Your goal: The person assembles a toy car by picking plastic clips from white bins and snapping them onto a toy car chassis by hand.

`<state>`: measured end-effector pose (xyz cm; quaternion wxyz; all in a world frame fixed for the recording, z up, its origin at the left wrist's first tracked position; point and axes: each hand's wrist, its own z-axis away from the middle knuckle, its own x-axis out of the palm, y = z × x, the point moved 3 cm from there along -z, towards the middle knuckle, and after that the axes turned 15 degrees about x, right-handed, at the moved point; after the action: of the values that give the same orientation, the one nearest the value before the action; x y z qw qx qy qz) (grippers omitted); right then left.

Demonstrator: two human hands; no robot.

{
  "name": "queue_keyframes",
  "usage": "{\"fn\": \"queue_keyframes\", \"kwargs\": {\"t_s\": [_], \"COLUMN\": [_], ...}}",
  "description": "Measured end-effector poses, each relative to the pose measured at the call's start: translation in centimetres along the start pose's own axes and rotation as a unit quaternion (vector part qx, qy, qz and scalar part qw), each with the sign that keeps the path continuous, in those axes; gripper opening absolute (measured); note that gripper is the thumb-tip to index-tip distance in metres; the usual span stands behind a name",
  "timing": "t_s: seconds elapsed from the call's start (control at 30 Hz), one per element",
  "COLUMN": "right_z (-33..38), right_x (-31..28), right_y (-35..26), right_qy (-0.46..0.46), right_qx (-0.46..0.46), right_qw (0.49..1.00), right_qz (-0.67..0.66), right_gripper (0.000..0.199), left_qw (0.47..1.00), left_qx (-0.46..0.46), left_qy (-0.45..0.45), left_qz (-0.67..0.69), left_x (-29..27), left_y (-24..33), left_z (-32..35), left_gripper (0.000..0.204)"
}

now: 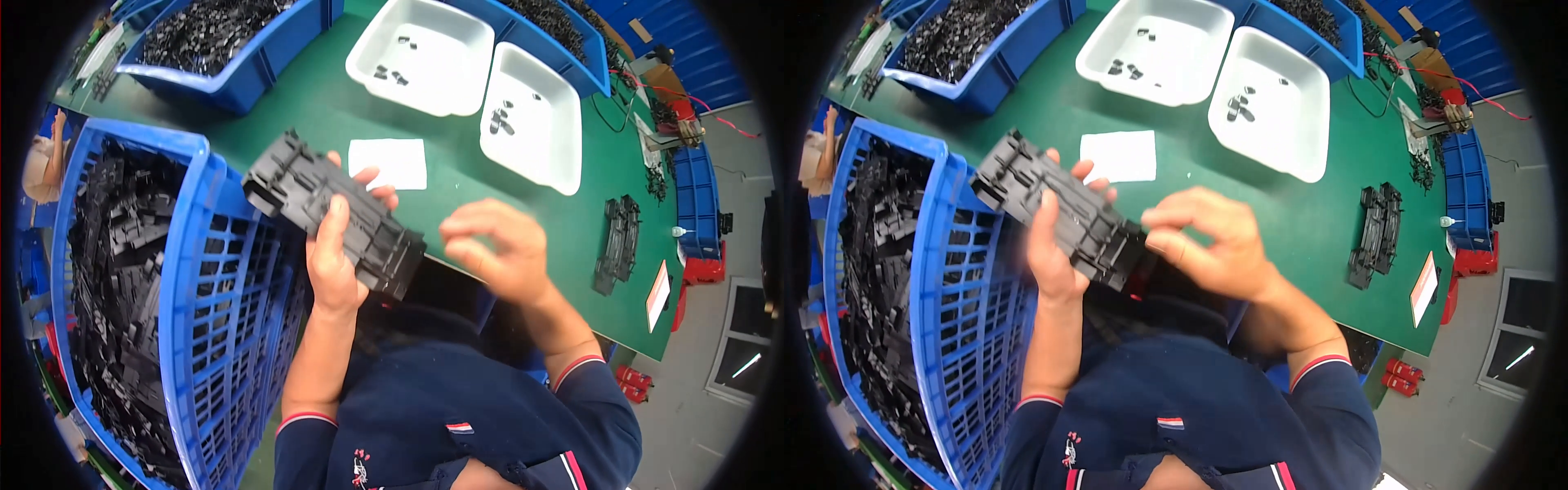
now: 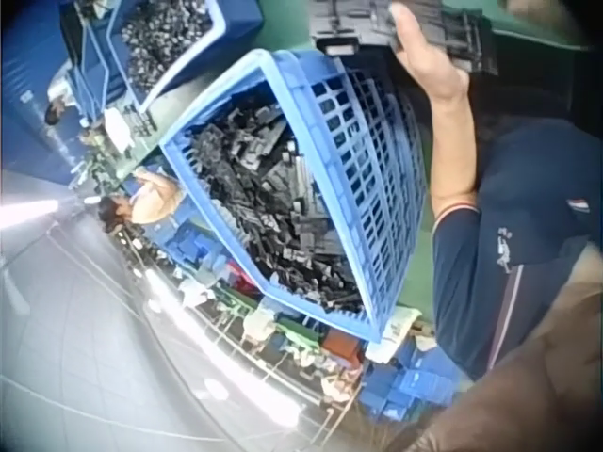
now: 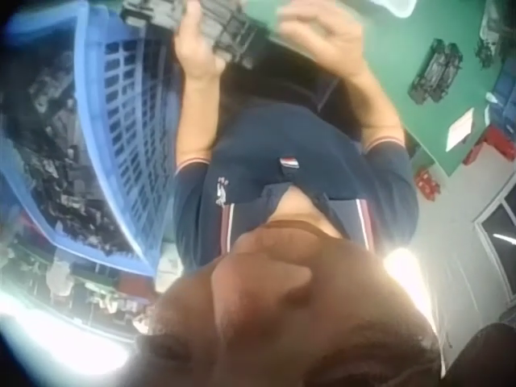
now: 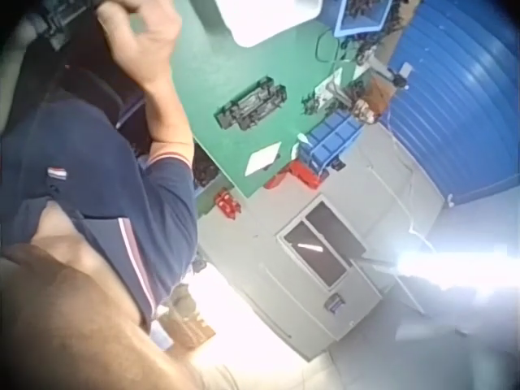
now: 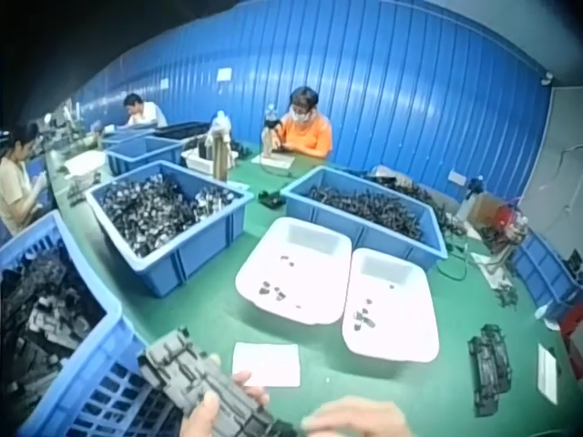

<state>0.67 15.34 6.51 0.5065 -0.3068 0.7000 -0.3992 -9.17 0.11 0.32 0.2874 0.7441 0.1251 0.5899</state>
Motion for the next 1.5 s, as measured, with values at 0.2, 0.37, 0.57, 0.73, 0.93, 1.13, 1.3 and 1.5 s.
{"fn": "queue_keyframes", "kwargs": {"t_s": [0.2, 0.37, 0.57, 0.73, 0.93, 1.13, 1.3, 1.5], "right_z": [-13.0, -22.0, -25.2, -25.2, -18.1, -8.3, -7.0, -8.0], "right_x": [-3.0, -1.1, 1.5, 1.9, -2.0, -1.0, 1.4, 2.3], "right_y": [2.3, 9.1, 11.1, 9.1, 3.7, 4.0, 7.5, 8.2], "right_qy": [0.036, 0.007, 0.007, 0.027, 0.131, 0.019, -0.003, 0.046], "right_qx": [0.149, 0.210, 0.214, 0.235, 0.158, 0.266, 0.337, 0.283], "right_qw": [0.971, 0.941, 0.893, 0.902, 0.979, 0.959, 0.938, 0.958], "right_qz": [0.181, 0.264, 0.397, 0.361, 0.000, -0.094, -0.076, 0.022], "right_gripper": [0.018, 0.020, 0.018, 0.020, 0.023, 0.018, 0.017, 0.014], "left_qw": [0.994, 0.990, 0.990, 0.990, 0.990, 0.987, 0.986, 0.985], "left_qx": [-0.107, -0.138, -0.141, -0.139, -0.136, -0.152, -0.159, -0.164], "left_qy": [-0.004, -0.015, -0.017, -0.013, -0.012, 0.003, 0.013, 0.016], "left_qz": [0.017, 0.022, 0.012, 0.022, 0.038, 0.060, 0.049, 0.045], "left_x": [-1.9, -2.7, -3.4, -3.3, -3.0, -3.1, -3.0, -3.1], "left_y": [-0.2, -0.9, -0.4, -0.4, -0.5, -1.0, -1.6, -1.4], "left_z": [1.1, 1.0, 0.3, 0.1, 1.0, 1.4, 1.4, 1.3], "left_gripper": [0.053, 0.055, 0.056, 0.055, 0.054, 0.055, 0.052, 0.053]}}
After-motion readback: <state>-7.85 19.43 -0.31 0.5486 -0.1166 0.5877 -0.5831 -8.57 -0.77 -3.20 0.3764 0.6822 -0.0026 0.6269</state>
